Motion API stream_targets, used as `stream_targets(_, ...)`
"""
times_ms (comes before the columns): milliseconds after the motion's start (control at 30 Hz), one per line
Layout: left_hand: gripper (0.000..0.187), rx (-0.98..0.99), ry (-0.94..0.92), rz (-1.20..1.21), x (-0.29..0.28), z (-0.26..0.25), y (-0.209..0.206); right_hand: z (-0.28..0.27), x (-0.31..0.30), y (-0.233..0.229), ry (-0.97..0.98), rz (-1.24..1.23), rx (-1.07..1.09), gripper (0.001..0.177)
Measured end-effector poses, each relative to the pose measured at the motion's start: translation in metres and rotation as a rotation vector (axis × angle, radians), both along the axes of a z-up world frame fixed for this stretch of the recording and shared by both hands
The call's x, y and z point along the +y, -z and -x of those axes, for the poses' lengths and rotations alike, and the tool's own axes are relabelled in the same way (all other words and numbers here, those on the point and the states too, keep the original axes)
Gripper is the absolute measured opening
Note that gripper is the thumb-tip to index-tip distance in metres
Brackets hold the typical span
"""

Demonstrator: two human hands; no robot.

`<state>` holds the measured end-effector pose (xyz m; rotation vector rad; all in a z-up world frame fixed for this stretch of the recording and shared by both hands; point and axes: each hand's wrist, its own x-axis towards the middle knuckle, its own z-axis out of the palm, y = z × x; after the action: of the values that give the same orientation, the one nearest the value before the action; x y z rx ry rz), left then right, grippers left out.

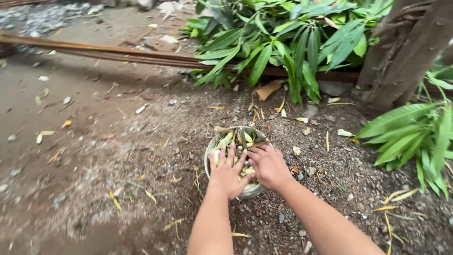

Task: Gathering fallen leaves and organic debris from the ground into a plastic bucket.

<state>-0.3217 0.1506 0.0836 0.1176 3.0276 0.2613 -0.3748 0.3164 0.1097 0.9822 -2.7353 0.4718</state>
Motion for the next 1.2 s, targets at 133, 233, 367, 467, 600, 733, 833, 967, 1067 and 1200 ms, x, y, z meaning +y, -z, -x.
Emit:
stream_targets(133,0.086,-0.026,0.049,-0.031,-0.003,0.003,-0.008,0.002,-0.004,-0.008,0.02,-0.038,-0.035,0.036)
stream_targets(233,0.09,-0.069,0.057,-0.04,-0.005,0.007,-0.015,0.008,-0.005,-0.008,0.001,-0.093,-0.054,0.038)
stream_targets(367,0.096,-0.093,0.042,-0.088,-0.006,0.017,-0.018,0.029,-0.002,-0.003,-0.038,-0.11,-0.082,0.042)
stream_targets(467,0.1,-0.067,0.023,-0.129,-0.007,0.011,-0.015,0.028,-0.004,-0.003,-0.067,-0.074,-0.127,0.042)
stream_targets(600,0.104,-0.002,-0.081,-0.202,0.001,0.016,-0.022,0.057,-0.002,-0.01,-0.178,-0.039,-0.17,0.046)
stream_targets(733,0.105,0.049,-0.222,-0.27,0.017,0.028,-0.022,0.097,-0.004,-0.01,-0.266,-0.014,-0.237,0.056)
stream_targets(833,0.106,0.096,-0.379,-0.329,0.031,0.037,-0.034,0.134,-0.006,-0.01,-0.415,0.01,-0.254,0.064)
stream_targets(967,0.11,0.094,-0.565,-0.366,0.044,0.051,-0.059,0.182,-0.023,-0.006,-0.475,0.066,-0.319,0.066)
stream_targets(1067,0.111,0.09,-0.653,-0.386,0.053,0.071,-0.064,0.217,-0.036,0.003,-0.518,0.122,-0.348,0.064)
stream_targets(1200,0.113,0.157,-0.664,-0.348,0.07,0.094,-0.038,0.235,-0.037,0.017,-0.508,0.148,-0.332,0.058)
